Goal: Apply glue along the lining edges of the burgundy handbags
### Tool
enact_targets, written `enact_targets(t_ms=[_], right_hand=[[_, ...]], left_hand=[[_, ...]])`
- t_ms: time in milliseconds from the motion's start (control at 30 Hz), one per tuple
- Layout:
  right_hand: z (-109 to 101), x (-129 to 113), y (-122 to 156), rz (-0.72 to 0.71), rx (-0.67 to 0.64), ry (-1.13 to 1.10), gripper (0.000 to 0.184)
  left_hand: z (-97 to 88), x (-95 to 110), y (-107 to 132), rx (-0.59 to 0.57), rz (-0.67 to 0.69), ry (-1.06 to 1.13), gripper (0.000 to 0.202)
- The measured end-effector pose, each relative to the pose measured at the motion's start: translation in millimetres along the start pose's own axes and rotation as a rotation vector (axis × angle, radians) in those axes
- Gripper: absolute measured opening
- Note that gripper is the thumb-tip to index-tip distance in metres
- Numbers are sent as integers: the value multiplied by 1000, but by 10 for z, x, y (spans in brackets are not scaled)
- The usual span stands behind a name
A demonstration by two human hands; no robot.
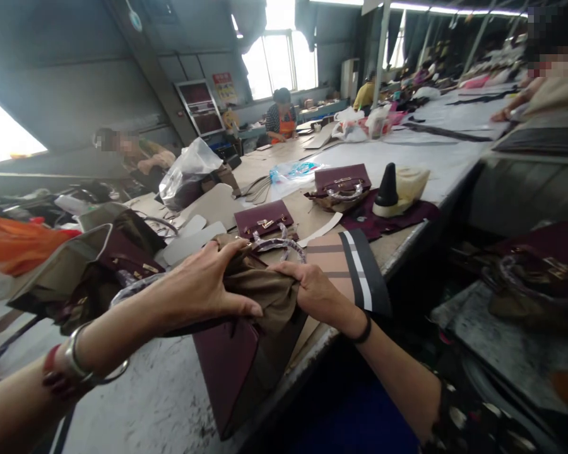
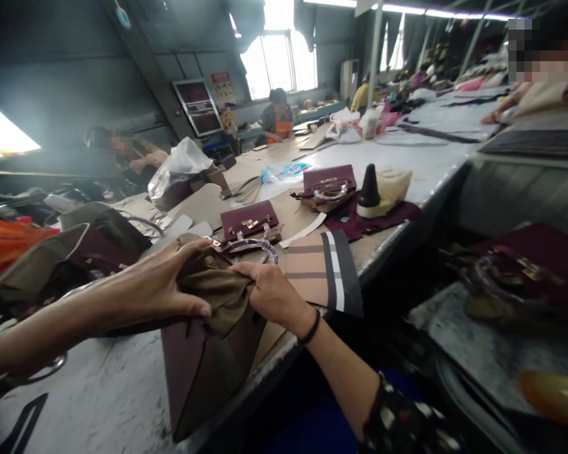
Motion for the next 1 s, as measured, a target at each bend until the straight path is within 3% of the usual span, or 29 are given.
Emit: enact_targets(t_ms=[100,400,533,733,833,1000], right_hand=[[-25,13,5,10,-5,-39,46],[-92,222,1,92,42,-186,32],[-133,371,72,153,62,-271,29],[-168,520,206,242,111,-372,25],[-163,595,230,290,139,-411,22],[-135,750,214,373,185,-435,24]], left_hand=[[34,64,-9,-50,-3,-100,108],[231,325,-228,-131,44,-387,81],[310,386,-351,-128,117,-327,83],[496,513,-458,-363,263,-86,86],[578,579,-487,-360,314,-120,74],[675,611,-538,-383,248,-70,46]])
Point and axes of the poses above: each hand's wrist, its own y-axis away from the middle knuckle, its own z-axis out of the palm, x = y × z, the point moved 4 cm from there along -y, towards the middle knuckle, and after that the axes turned 9 degrees about x, right-handed, at the moved point
